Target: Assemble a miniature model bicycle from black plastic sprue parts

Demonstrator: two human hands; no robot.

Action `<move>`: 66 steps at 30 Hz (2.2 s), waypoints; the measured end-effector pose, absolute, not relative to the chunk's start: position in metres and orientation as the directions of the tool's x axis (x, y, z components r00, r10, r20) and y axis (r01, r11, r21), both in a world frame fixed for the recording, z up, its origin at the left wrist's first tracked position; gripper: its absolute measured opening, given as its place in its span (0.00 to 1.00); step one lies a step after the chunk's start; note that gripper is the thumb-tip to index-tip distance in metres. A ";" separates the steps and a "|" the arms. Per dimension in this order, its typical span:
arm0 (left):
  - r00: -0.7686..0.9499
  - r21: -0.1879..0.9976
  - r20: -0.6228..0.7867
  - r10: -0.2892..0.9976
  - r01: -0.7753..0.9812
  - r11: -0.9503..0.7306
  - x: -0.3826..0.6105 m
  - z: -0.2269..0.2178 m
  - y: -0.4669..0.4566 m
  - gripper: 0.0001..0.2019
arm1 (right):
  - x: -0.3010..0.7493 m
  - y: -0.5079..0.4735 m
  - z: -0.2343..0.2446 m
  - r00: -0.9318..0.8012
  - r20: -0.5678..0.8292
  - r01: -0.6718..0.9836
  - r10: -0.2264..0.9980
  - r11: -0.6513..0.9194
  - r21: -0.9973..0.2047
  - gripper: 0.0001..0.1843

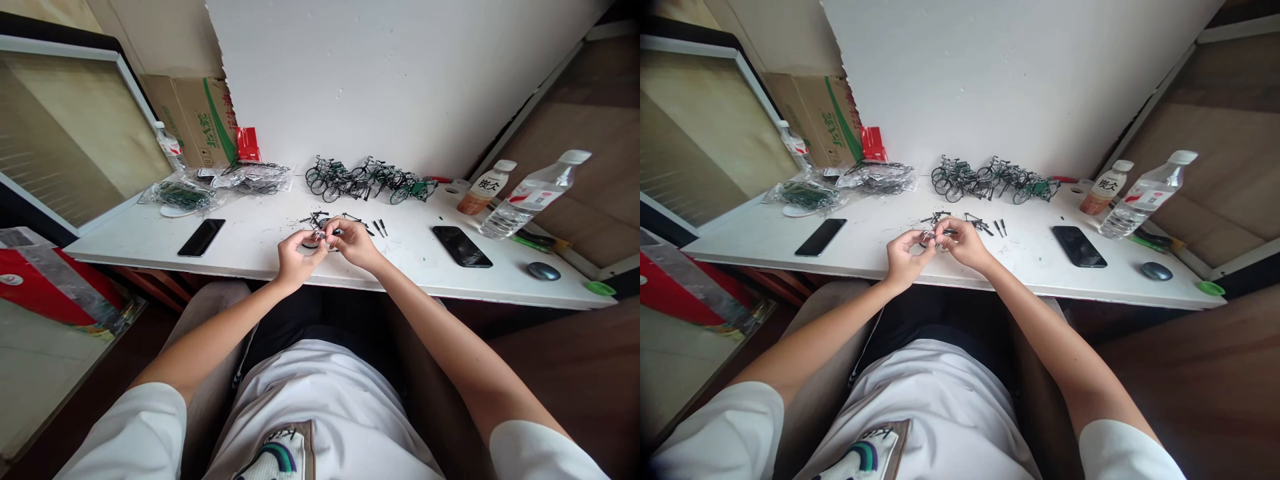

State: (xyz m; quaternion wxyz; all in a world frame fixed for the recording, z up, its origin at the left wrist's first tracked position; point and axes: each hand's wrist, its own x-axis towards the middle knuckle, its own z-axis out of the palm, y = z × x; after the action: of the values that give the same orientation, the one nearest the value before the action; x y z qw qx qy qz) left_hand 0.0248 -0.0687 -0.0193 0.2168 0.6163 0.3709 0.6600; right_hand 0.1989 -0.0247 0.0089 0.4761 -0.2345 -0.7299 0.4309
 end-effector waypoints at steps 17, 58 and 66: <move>-0.115 0.701 0.709 0.695 0.219 -0.679 0.023 -0.022 -0.067 0.08 | 0.203 -0.021 0.010 -0.428 0.380 -0.118 0.820 0.366 -0.923 0.26; -0.214 0.872 0.460 0.862 -0.073 -0.483 0.020 -0.020 -0.057 0.12 | 0.226 -0.009 0.018 -0.447 0.433 0.424 0.783 0.612 -0.668 0.18; -0.248 0.867 0.131 0.960 -0.441 -0.232 0.024 -0.014 -0.050 0.19 | 0.244 -0.001 0.014 -0.573 0.138 0.764 0.808 0.587 -0.269 0.11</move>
State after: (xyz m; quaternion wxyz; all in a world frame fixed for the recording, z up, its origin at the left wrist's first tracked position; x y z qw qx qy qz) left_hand 0.0241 -0.0503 -0.0137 0.5003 0.3547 0.3654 0.7003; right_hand 0.2445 -0.0014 0.0143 0.1238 -0.4454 -0.8822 0.0898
